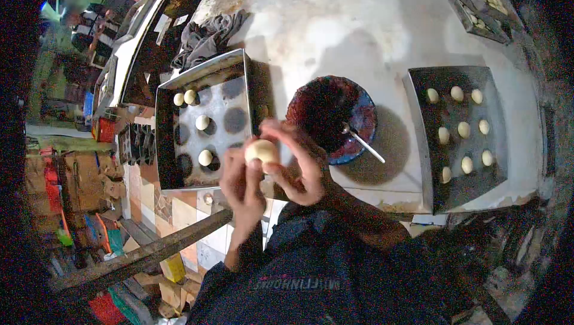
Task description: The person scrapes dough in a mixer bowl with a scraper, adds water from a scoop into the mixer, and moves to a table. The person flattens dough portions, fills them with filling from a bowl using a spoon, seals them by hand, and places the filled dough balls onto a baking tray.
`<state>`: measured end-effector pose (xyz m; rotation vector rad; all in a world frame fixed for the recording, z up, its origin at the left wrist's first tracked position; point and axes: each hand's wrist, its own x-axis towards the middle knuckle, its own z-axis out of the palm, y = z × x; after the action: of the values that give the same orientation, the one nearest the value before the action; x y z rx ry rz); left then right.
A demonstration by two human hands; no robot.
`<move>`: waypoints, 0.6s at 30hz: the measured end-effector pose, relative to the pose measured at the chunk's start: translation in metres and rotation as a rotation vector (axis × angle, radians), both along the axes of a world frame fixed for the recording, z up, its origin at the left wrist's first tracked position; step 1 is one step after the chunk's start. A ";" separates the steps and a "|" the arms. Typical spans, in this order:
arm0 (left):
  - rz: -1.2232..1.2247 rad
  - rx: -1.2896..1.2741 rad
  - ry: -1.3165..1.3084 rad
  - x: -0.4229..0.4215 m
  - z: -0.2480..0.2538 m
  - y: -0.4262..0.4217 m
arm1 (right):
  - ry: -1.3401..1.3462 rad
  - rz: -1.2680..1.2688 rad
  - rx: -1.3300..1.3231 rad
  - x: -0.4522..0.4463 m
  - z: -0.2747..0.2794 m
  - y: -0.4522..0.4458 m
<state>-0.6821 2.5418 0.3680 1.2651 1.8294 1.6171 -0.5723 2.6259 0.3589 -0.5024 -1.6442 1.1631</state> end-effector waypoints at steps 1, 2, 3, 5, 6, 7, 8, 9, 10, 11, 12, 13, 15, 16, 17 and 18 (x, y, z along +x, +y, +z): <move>-0.005 0.014 0.173 0.014 0.004 -0.006 | 0.036 0.107 -0.009 0.006 0.000 -0.002; -0.009 0.089 0.196 0.023 -0.004 -0.013 | 0.013 0.027 0.036 0.011 0.004 -0.008; -0.069 0.198 0.090 0.032 -0.003 -0.014 | -0.010 -0.052 0.082 0.014 0.008 -0.015; -0.198 0.268 -0.261 0.044 0.010 -0.018 | 0.023 -0.028 0.102 0.011 0.004 -0.029; -0.212 0.034 0.150 0.040 0.020 -0.030 | 0.048 0.004 0.109 0.006 -0.003 -0.038; -0.194 0.038 0.152 0.041 0.016 -0.042 | -0.046 -0.069 0.169 0.000 -0.013 -0.047; -0.111 -0.059 -0.080 0.040 0.007 -0.055 | -0.093 -0.015 0.106 -0.006 -0.019 -0.052; -0.028 -0.153 -0.317 0.039 -0.003 -0.068 | -0.143 0.039 0.043 -0.012 -0.023 -0.055; 0.029 -0.074 -0.300 0.037 -0.009 -0.080 | -0.188 0.050 0.132 -0.020 -0.035 -0.056; 0.054 -0.068 -0.364 0.036 -0.008 -0.095 | -0.233 0.060 0.223 -0.027 -0.046 -0.062; 0.064 -0.038 -0.667 0.032 -0.005 -0.111 | -0.303 0.003 0.259 -0.027 -0.040 -0.076; 0.074 -0.005 -0.974 0.028 -0.003 -0.128 | -0.293 0.112 0.160 -0.024 -0.032 -0.086; 0.075 0.082 -1.101 0.030 -0.012 -0.151 | -0.195 0.092 0.059 -0.020 -0.027 -0.112; 0.068 -0.098 -0.987 0.038 -0.023 -0.162 | -0.205 0.089 0.148 -0.015 -0.030 -0.122; 0.055 -0.277 -0.872 0.049 -0.038 -0.173 | -0.231 0.101 0.027 -0.011 -0.042 -0.138; -0.068 0.004 -0.971 0.064 -0.050 -0.174 | -0.229 0.102 -0.005 -0.005 -0.045 -0.144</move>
<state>-0.6179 2.3682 0.3185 0.3666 1.1398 1.7336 -0.5774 2.4817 0.3141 -0.5777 -1.8826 1.2200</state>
